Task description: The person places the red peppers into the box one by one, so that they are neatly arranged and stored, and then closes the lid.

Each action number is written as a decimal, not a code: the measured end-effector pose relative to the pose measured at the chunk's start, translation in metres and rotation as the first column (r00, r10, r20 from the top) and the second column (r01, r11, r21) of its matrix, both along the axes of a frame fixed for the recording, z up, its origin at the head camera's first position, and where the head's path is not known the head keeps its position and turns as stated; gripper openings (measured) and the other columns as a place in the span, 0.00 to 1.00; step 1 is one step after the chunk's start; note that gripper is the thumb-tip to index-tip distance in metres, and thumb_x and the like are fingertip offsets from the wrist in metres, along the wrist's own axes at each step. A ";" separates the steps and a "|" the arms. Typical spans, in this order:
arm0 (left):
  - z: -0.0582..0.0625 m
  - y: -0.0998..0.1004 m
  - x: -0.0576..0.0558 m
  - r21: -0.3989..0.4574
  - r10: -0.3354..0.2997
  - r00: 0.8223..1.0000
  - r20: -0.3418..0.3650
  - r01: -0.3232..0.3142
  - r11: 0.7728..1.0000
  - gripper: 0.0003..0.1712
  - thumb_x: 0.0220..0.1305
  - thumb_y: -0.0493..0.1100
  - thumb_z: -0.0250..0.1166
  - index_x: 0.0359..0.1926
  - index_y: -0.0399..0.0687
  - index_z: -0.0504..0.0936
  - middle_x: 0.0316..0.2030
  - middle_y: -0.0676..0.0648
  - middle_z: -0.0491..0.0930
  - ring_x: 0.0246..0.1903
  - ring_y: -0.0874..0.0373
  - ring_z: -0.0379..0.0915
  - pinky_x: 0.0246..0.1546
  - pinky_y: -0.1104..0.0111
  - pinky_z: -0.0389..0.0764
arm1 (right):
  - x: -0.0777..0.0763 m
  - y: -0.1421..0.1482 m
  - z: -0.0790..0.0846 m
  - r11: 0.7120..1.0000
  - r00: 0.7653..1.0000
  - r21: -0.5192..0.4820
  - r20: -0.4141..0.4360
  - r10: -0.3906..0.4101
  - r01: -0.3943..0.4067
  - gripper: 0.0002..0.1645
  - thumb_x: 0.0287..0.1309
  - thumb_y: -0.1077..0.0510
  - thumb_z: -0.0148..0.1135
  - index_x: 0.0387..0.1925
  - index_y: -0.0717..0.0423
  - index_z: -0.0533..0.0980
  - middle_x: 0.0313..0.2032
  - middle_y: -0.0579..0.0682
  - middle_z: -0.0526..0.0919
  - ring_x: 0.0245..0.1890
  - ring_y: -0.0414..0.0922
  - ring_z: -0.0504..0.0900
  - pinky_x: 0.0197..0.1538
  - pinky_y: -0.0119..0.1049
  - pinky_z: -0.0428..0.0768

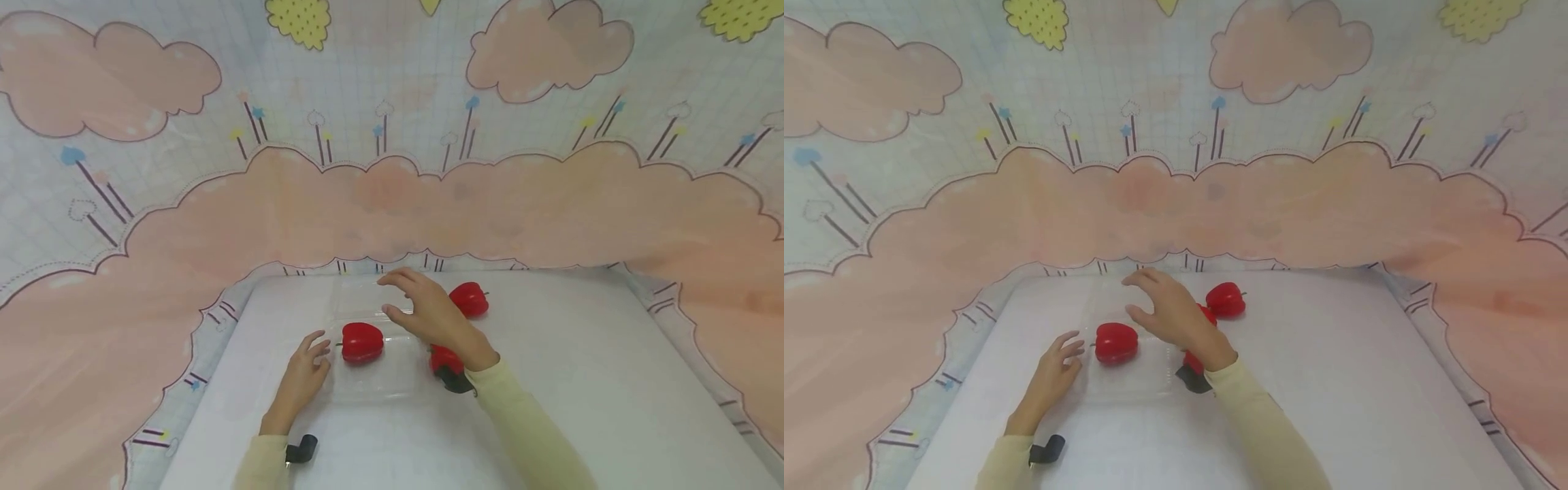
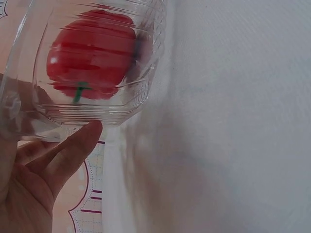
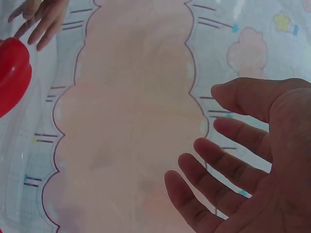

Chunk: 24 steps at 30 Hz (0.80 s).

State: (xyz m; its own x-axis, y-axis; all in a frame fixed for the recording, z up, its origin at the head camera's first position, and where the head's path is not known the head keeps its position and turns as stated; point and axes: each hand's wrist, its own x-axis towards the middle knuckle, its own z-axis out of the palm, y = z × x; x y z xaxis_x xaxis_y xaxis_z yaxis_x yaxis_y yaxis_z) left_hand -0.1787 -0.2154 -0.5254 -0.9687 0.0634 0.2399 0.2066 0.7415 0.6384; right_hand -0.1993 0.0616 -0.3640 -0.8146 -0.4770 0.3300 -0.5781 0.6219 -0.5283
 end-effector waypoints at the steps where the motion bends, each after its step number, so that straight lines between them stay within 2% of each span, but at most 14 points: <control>1: 0.001 0.000 0.000 0.000 -0.001 1.000 0.005 0.001 1.000 0.22 0.60 0.30 0.59 0.57 0.31 0.78 0.66 0.39 0.69 0.53 0.44 0.81 0.48 0.56 0.86 | -0.001 0.002 0.000 1.000 1.000 -0.006 -0.006 0.000 0.000 0.26 0.60 0.52 0.65 0.61 0.45 0.74 0.61 0.45 0.76 0.59 0.46 0.77 0.56 0.42 0.84; 6: 0.005 -0.001 0.000 0.007 -0.011 1.000 0.022 0.011 1.000 0.22 0.61 0.31 0.58 0.57 0.31 0.78 0.66 0.39 0.69 0.53 0.44 0.81 0.49 0.56 0.85 | -0.009 0.010 -0.007 1.000 1.000 0.000 -0.008 -0.012 0.012 0.26 0.59 0.52 0.65 0.60 0.46 0.74 0.60 0.46 0.76 0.57 0.46 0.78 0.52 0.40 0.86; 15: 0.003 -0.004 0.002 -0.011 -0.013 1.000 -0.021 0.013 1.000 0.21 0.60 0.29 0.59 0.55 0.29 0.78 0.64 0.37 0.70 0.51 0.43 0.82 0.45 0.57 0.87 | -0.016 0.027 -0.020 0.999 0.998 0.016 0.050 -0.042 0.042 0.27 0.60 0.51 0.65 0.61 0.46 0.73 0.62 0.48 0.75 0.55 0.48 0.79 0.50 0.41 0.86; 20: 0.004 -0.003 0.000 -0.025 -0.011 1.000 -0.001 0.011 1.000 0.22 0.61 0.31 0.58 0.57 0.31 0.78 0.65 0.39 0.69 0.52 0.44 0.81 0.47 0.56 0.86 | -0.020 0.041 -0.026 0.996 0.995 0.031 0.055 -0.088 0.086 0.27 0.59 0.52 0.65 0.60 0.48 0.74 0.62 0.50 0.75 0.51 0.49 0.81 0.49 0.42 0.87; 24: 0.004 -0.003 0.001 -0.025 -0.012 1.000 0.020 0.013 1.000 0.22 0.62 0.31 0.58 0.58 0.31 0.78 0.66 0.40 0.68 0.53 0.44 0.80 0.48 0.56 0.86 | -0.020 0.051 -0.031 0.995 0.994 0.010 0.060 -0.095 0.094 0.25 0.60 0.53 0.64 0.59 0.50 0.75 0.61 0.51 0.76 0.49 0.50 0.82 0.49 0.44 0.87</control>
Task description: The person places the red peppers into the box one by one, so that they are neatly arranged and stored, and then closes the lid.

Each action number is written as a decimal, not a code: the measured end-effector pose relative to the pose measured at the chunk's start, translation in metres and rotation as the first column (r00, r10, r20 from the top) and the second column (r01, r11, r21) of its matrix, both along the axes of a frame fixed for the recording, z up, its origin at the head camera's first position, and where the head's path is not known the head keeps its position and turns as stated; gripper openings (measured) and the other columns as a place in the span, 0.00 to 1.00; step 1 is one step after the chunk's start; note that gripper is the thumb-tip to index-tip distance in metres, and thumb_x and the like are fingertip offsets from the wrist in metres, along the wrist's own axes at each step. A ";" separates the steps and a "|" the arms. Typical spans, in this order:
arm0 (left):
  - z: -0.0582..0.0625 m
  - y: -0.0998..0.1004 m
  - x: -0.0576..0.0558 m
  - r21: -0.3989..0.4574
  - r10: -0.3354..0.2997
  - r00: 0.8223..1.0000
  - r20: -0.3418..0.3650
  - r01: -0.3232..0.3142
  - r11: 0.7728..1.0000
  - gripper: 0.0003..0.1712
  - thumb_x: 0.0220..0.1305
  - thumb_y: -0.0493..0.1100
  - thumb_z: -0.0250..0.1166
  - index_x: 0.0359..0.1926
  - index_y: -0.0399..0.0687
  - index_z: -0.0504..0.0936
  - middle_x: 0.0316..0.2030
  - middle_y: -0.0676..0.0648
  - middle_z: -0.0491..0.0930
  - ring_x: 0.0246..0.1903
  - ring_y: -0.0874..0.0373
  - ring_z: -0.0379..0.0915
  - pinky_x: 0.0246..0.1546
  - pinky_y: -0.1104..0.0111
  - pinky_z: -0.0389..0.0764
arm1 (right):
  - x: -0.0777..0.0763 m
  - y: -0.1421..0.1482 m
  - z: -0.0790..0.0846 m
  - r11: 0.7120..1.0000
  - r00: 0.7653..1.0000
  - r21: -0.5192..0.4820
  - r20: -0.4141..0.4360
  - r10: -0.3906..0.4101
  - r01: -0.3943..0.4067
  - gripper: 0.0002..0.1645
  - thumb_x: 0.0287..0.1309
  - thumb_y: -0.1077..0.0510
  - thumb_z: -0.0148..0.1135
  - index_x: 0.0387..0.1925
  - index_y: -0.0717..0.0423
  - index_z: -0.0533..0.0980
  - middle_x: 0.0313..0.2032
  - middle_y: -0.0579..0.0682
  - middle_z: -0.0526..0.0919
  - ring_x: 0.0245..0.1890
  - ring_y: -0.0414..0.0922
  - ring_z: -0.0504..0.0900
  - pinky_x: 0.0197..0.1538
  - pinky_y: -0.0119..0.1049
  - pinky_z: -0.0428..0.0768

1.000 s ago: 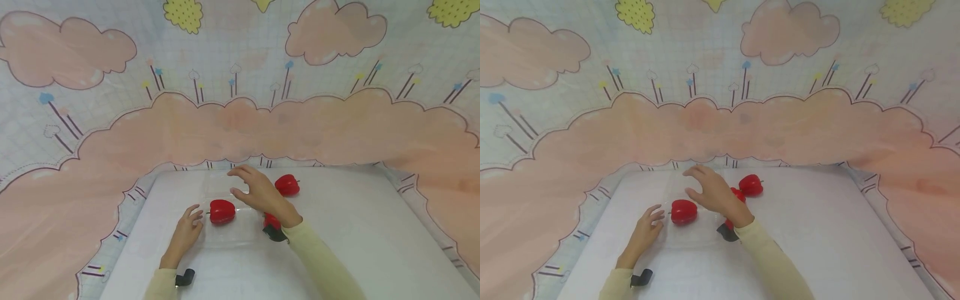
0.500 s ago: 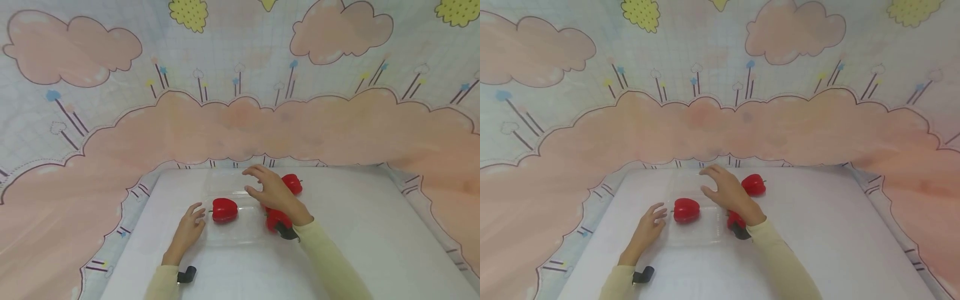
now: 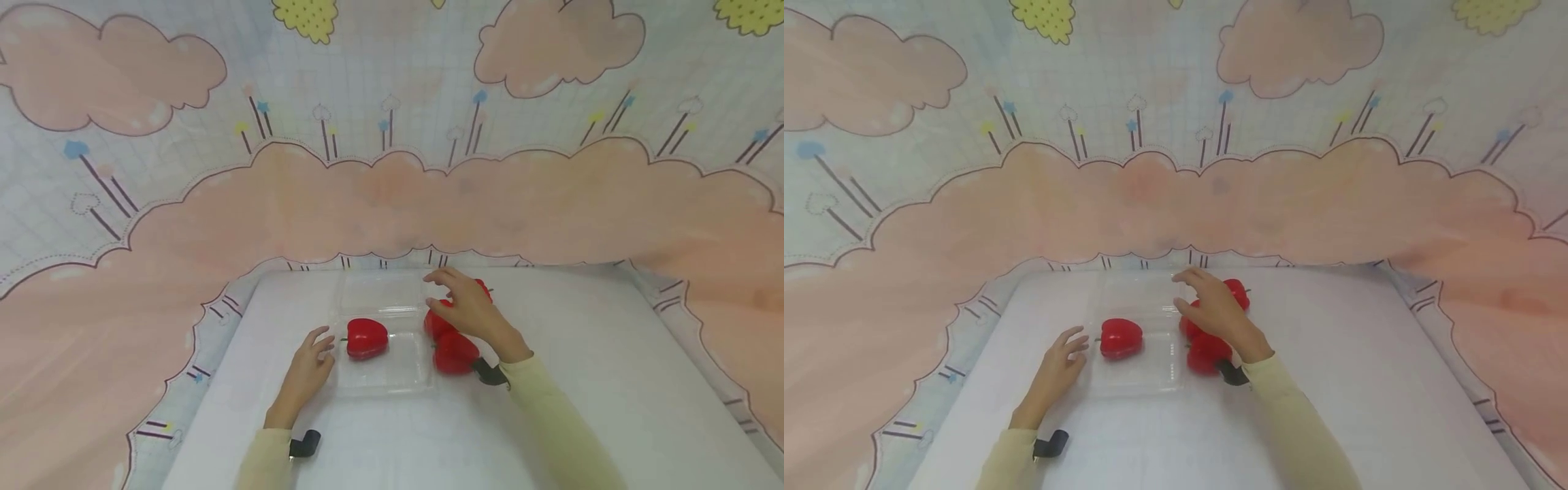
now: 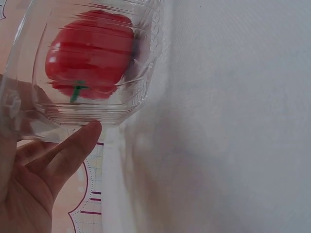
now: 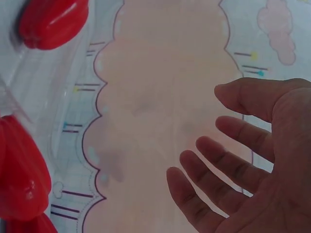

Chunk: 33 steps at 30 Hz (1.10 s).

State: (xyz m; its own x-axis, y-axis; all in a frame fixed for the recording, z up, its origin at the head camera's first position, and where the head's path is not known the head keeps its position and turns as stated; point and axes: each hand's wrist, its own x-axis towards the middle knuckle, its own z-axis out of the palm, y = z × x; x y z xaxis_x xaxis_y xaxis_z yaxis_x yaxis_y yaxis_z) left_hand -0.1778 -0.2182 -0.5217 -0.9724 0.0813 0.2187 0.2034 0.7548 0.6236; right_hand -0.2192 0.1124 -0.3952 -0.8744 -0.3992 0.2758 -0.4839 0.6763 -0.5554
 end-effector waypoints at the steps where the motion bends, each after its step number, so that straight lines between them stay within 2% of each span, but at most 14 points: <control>1: 0.001 0.000 -0.001 0.001 0.000 1.000 0.000 0.000 1.000 0.22 0.62 0.31 0.58 0.57 0.31 0.78 0.66 0.40 0.69 0.53 0.45 0.81 0.49 0.57 0.86 | -0.001 0.003 -0.001 1.000 1.000 -0.014 0.004 0.002 -0.002 0.24 0.60 0.54 0.64 0.59 0.50 0.75 0.60 0.51 0.76 0.48 0.51 0.82 0.49 0.44 0.87; 5: 0.000 0.001 -0.001 -0.004 -0.001 1.000 -0.019 0.001 1.000 0.22 0.61 0.31 0.58 0.57 0.31 0.78 0.65 0.39 0.69 0.52 0.45 0.81 0.47 0.56 0.86 | -0.003 0.013 -0.006 0.997 0.999 -0.071 0.043 0.004 -0.001 0.24 0.61 0.55 0.64 0.59 0.50 0.74 0.58 0.51 0.77 0.45 0.53 0.82 0.46 0.42 0.88; 9: -0.002 0.001 0.000 0.009 -0.001 1.000 -0.016 0.001 1.000 0.22 0.61 0.30 0.58 0.57 0.31 0.78 0.66 0.40 0.69 0.53 0.44 0.81 0.48 0.56 0.86 | -0.003 0.024 -0.011 0.995 0.994 -0.090 0.109 -0.024 0.034 0.25 0.60 0.56 0.64 0.59 0.49 0.74 0.59 0.52 0.77 0.52 0.54 0.80 0.47 0.44 0.88; 14: -0.003 0.001 0.000 0.018 -0.007 1.000 0.016 0.007 1.000 0.22 0.61 0.31 0.57 0.58 0.31 0.78 0.66 0.40 0.68 0.54 0.45 0.80 0.49 0.57 0.85 | -0.005 0.038 -0.018 0.991 0.989 -0.112 0.136 -0.052 0.068 0.26 0.59 0.56 0.65 0.59 0.50 0.73 0.58 0.55 0.78 0.55 0.56 0.79 0.49 0.47 0.87; 19: -0.002 -0.001 -0.001 0.008 -0.012 0.999 -0.030 0.012 1.000 0.22 0.61 0.31 0.58 0.57 0.31 0.78 0.65 0.39 0.69 0.53 0.45 0.81 0.46 0.59 0.86 | -0.009 0.049 -0.025 0.977 0.981 -0.205 0.193 -0.018 0.058 0.27 0.60 0.60 0.64 0.61 0.53 0.71 0.56 0.59 0.79 0.53 0.58 0.80 0.45 0.45 0.89; 22: 0.000 -0.002 -0.002 0.005 -0.010 0.999 -0.045 0.010 1.000 0.22 0.60 0.30 0.57 0.56 0.31 0.79 0.65 0.39 0.70 0.52 0.45 0.81 0.45 0.59 0.87 | -0.012 0.056 -0.030 0.975 0.982 -0.212 0.186 -0.032 0.071 0.27 0.60 0.60 0.64 0.61 0.54 0.71 0.56 0.60 0.78 0.53 0.57 0.80 0.47 0.46 0.88; 26: -0.001 0.000 -0.002 0.001 -0.006 1.000 -0.026 0.006 1.000 0.22 0.61 0.30 0.57 0.56 0.30 0.78 0.65 0.40 0.70 0.53 0.45 0.81 0.46 0.59 0.87 | -0.017 0.065 -0.036 0.977 0.985 -0.189 0.158 -0.073 0.103 0.25 0.61 0.58 0.63 0.60 0.56 0.72 0.56 0.61 0.79 0.55 0.56 0.79 0.51 0.49 0.86; 33: -0.005 0.002 -0.001 0.021 0.015 1.000 -0.017 -0.014 1.000 0.22 0.61 0.30 0.57 0.56 0.31 0.79 0.64 0.40 0.71 0.53 0.45 0.81 0.47 0.58 0.86 | -0.025 0.076 -0.048 0.970 0.975 -0.210 0.209 -0.078 0.123 0.23 0.64 0.58 0.61 0.59 0.57 0.72 0.57 0.59 0.79 0.57 0.59 0.77 0.56 0.53 0.84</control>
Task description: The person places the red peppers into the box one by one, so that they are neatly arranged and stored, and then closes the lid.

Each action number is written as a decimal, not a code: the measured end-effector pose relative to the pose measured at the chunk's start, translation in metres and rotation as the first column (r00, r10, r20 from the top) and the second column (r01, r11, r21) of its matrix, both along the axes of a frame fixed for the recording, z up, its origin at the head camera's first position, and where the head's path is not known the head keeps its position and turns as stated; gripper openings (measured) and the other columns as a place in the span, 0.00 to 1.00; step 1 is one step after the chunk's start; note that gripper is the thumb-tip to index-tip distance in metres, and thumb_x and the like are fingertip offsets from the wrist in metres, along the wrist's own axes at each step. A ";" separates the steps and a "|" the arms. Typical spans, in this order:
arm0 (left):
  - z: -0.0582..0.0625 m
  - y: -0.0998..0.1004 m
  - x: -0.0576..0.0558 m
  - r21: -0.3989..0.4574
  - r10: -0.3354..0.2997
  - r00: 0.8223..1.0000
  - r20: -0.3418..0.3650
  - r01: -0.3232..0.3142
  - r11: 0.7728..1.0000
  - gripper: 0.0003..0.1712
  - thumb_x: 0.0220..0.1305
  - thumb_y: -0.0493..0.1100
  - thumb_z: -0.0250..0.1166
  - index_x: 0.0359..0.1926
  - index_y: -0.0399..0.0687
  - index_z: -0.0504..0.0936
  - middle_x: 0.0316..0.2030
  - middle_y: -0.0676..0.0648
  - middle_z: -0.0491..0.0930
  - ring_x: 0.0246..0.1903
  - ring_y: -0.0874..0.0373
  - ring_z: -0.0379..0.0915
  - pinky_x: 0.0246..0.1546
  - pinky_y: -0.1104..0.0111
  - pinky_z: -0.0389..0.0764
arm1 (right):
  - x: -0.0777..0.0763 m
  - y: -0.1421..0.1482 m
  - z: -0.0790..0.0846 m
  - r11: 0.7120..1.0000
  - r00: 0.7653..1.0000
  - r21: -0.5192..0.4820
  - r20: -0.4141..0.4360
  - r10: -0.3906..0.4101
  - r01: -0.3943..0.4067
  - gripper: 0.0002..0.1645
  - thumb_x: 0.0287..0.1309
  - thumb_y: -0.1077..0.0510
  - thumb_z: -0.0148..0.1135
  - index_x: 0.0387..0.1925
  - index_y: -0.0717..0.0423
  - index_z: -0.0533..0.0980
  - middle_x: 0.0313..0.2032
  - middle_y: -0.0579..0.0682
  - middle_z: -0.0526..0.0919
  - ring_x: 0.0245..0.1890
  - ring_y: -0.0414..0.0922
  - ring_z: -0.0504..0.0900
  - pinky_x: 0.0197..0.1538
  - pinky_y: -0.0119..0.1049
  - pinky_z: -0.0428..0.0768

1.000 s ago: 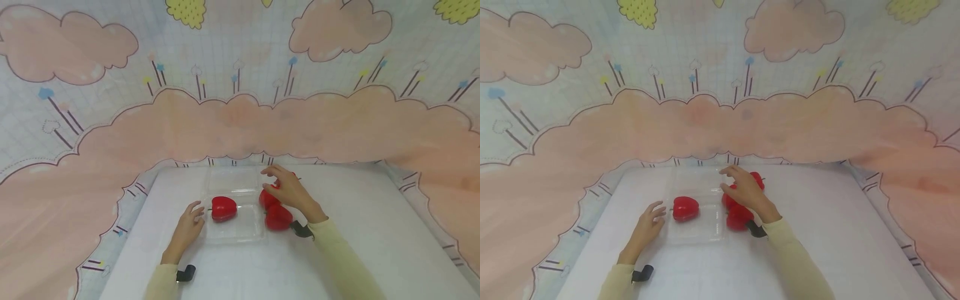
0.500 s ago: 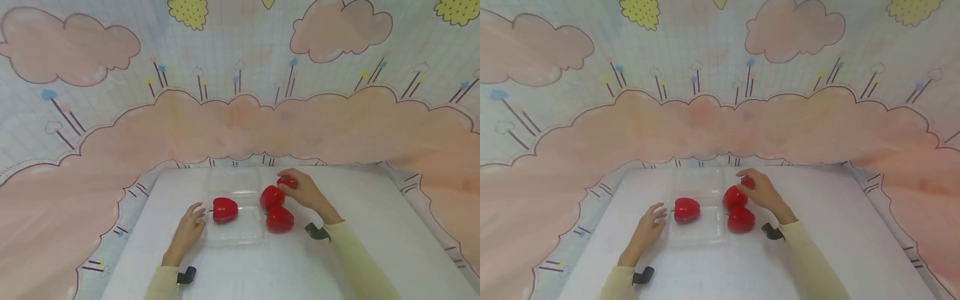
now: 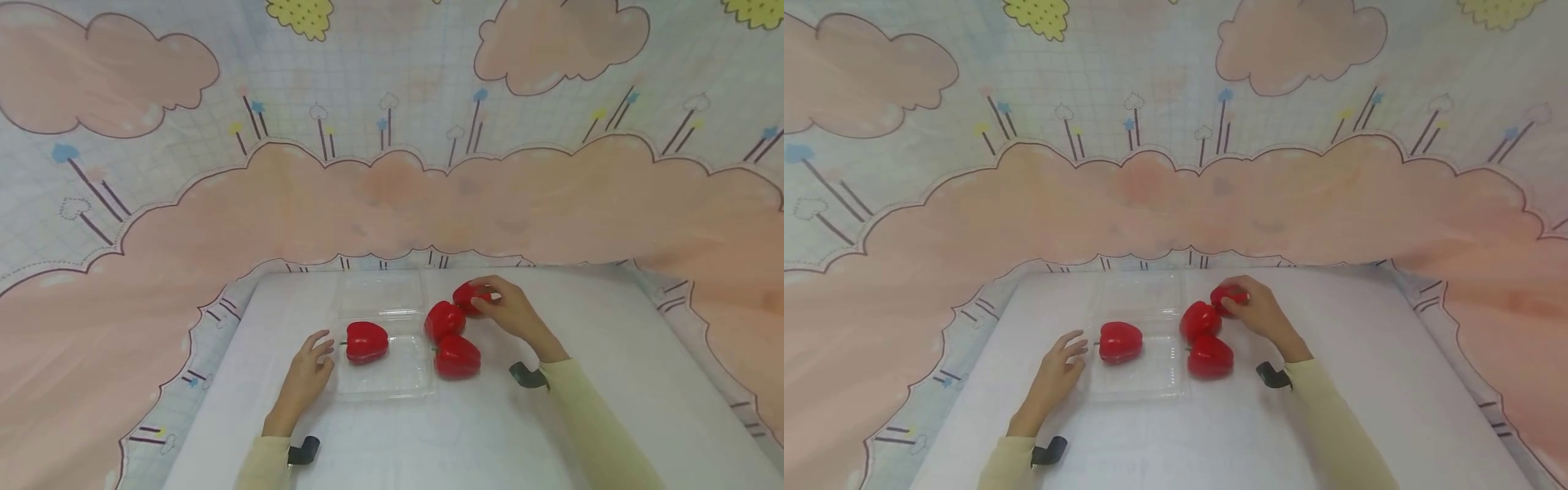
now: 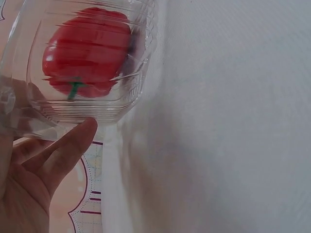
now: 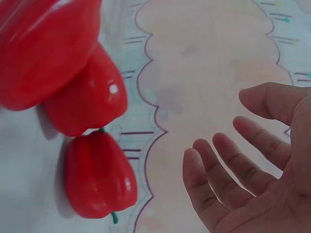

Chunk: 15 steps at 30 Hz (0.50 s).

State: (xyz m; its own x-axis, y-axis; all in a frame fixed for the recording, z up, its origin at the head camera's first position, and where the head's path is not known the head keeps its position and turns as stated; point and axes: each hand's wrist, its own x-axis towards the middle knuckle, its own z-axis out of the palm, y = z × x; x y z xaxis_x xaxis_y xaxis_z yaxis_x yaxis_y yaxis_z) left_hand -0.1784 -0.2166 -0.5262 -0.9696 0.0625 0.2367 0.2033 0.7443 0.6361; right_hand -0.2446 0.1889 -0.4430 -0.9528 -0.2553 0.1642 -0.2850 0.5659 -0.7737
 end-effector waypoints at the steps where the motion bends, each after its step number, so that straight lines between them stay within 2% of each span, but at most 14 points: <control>1: 0.000 0.000 0.000 0.005 0.001 1.000 0.000 -0.001 1.000 0.22 0.61 0.30 0.58 0.56 0.32 0.79 0.64 0.40 0.71 0.53 0.45 0.81 0.47 0.57 0.86 | -0.001 0.001 -0.002 1.000 1.000 -0.001 0.006 -0.006 0.006 0.23 0.64 0.58 0.61 0.59 0.56 0.73 0.57 0.58 0.78 0.57 0.59 0.77 0.56 0.53 0.84; 10: -0.001 0.001 0.001 0.012 0.005 1.000 -0.005 -0.005 1.000 0.21 0.61 0.31 0.57 0.56 0.32 0.79 0.64 0.42 0.71 0.52 0.46 0.81 0.46 0.58 0.87 | -0.006 0.009 -0.012 0.997 0.995 0.023 0.071 -0.073 0.071 0.25 0.64 0.55 0.61 0.61 0.55 0.71 0.61 0.59 0.75 0.60 0.60 0.75 0.56 0.53 0.84; 15: 0.000 0.002 0.001 0.008 0.010 1.000 -0.016 -0.010 1.000 0.21 0.61 0.31 0.58 0.56 0.32 0.79 0.64 0.41 0.71 0.52 0.46 0.82 0.46 0.58 0.87 | -0.005 0.012 -0.021 0.996 0.990 0.044 0.112 -0.087 0.083 0.25 0.64 0.54 0.61 0.62 0.53 0.71 0.61 0.58 0.75 0.60 0.58 0.75 0.57 0.53 0.83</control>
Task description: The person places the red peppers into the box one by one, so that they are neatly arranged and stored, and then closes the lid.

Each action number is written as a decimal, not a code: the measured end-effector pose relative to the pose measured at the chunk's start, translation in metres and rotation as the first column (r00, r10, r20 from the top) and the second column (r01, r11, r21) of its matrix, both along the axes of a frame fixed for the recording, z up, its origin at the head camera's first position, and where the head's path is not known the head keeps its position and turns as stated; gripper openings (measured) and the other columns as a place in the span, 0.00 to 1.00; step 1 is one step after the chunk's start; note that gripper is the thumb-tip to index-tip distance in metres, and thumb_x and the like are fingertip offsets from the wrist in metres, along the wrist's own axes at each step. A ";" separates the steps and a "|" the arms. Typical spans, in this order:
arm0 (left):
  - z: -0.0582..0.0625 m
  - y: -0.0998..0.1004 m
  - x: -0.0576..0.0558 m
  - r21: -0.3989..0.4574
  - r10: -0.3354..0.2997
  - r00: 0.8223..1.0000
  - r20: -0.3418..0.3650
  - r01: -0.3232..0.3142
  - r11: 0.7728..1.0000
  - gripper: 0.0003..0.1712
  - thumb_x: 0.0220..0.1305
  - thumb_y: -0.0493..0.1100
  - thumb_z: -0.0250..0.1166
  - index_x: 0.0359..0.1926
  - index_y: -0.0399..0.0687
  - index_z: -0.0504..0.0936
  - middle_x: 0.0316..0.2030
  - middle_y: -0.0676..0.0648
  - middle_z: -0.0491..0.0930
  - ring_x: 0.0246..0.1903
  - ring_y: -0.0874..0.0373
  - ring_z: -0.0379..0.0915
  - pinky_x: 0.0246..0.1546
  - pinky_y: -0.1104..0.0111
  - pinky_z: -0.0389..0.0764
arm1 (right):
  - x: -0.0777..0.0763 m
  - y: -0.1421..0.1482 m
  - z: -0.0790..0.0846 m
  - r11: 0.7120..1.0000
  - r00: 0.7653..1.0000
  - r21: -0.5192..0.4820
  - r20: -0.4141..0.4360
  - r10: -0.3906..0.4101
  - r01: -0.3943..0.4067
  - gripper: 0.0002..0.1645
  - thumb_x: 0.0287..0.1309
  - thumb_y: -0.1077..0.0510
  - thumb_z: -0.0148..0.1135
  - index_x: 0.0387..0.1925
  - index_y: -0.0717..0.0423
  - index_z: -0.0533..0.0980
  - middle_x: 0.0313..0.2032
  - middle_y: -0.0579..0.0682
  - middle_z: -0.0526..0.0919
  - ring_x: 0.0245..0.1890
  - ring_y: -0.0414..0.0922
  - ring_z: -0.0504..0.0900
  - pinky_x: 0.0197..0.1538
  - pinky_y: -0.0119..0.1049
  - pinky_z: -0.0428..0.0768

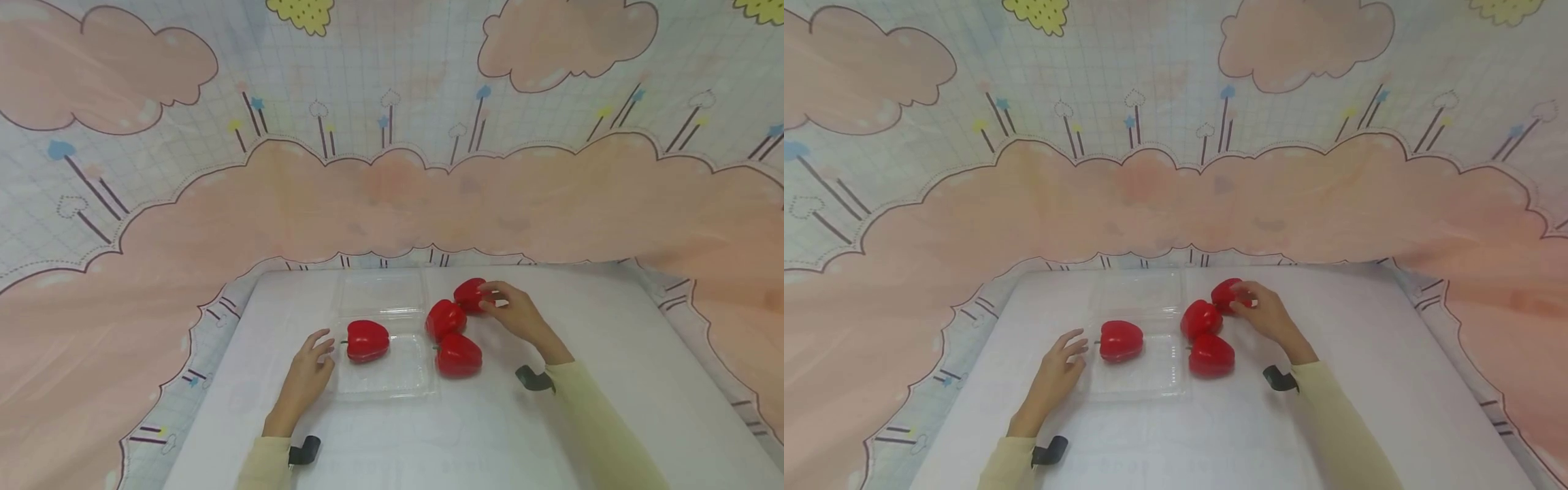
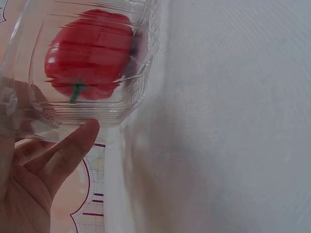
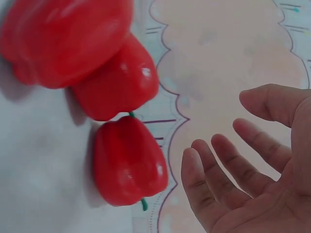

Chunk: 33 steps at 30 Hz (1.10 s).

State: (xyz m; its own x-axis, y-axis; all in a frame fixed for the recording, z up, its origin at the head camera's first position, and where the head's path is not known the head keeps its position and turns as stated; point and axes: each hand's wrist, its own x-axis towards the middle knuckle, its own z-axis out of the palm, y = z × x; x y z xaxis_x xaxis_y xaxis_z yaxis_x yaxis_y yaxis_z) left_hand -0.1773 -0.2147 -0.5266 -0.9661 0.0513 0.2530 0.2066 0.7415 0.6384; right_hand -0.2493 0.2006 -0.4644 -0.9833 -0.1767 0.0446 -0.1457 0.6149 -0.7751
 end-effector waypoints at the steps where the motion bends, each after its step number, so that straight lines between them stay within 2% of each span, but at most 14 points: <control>1: 0.001 0.000 0.000 -0.002 0.000 1.000 0.003 0.000 1.000 0.21 0.61 0.31 0.58 0.56 0.32 0.79 0.64 0.41 0.71 0.52 0.45 0.81 0.46 0.58 0.87 | 0.001 0.000 -0.002 1.000 1.000 0.004 0.005 0.002 -0.002 0.25 0.64 0.54 0.61 0.62 0.53 0.71 0.61 0.58 0.76 0.60 0.57 0.75 0.57 0.53 0.83; 7: 0.003 -0.001 0.001 -0.009 -0.005 1.000 0.027 0.005 1.000 0.22 0.61 0.31 0.58 0.57 0.32 0.79 0.64 0.41 0.71 0.53 0.46 0.81 0.46 0.59 0.87 | 0.015 0.000 -0.015 1.000 0.999 0.016 0.027 0.020 -0.020 0.24 0.62 0.55 0.63 0.59 0.52 0.72 0.59 0.56 0.77 0.59 0.56 0.77 0.56 0.51 0.84; 20: 0.000 -0.003 0.000 -0.006 -0.024 1.000 -0.007 0.024 1.000 0.21 0.60 0.29 0.58 0.55 0.31 0.79 0.64 0.40 0.71 0.51 0.45 0.82 0.44 0.61 0.87 | 0.036 -0.004 -0.032 0.995 0.993 -0.024 0.069 0.095 -0.093 0.25 0.61 0.57 0.64 0.59 0.53 0.72 0.58 0.57 0.78 0.57 0.55 0.79 0.55 0.48 0.85; 29: 0.000 -0.003 -0.001 -0.016 -0.027 1.000 -0.013 0.027 0.999 0.21 0.60 0.29 0.58 0.55 0.30 0.79 0.64 0.40 0.71 0.51 0.45 0.82 0.44 0.61 0.87 | 0.042 -0.013 -0.042 0.997 0.981 -0.022 0.177 0.079 -0.076 0.37 0.52 0.48 0.72 0.63 0.47 0.68 0.61 0.53 0.74 0.60 0.55 0.76 0.53 0.47 0.86; 33: 0.000 -0.002 0.001 -0.020 -0.021 1.000 -0.011 0.021 1.000 0.21 0.60 0.30 0.58 0.55 0.31 0.79 0.64 0.40 0.71 0.52 0.45 0.81 0.44 0.61 0.87 | 0.042 -0.019 -0.045 0.996 0.976 -0.021 0.203 0.084 -0.081 0.41 0.49 0.47 0.74 0.63 0.45 0.68 0.62 0.51 0.74 0.60 0.54 0.75 0.53 0.47 0.86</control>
State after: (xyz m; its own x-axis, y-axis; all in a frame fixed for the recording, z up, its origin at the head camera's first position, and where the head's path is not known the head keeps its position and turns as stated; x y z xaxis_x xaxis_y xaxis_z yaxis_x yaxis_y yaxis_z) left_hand -0.1768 -0.2167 -0.5264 -0.9618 0.0770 0.2628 0.2297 0.7492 0.6212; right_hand -0.2071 0.1817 -0.5091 -0.9539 -0.2584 -0.1524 -0.0336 0.5970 -0.8015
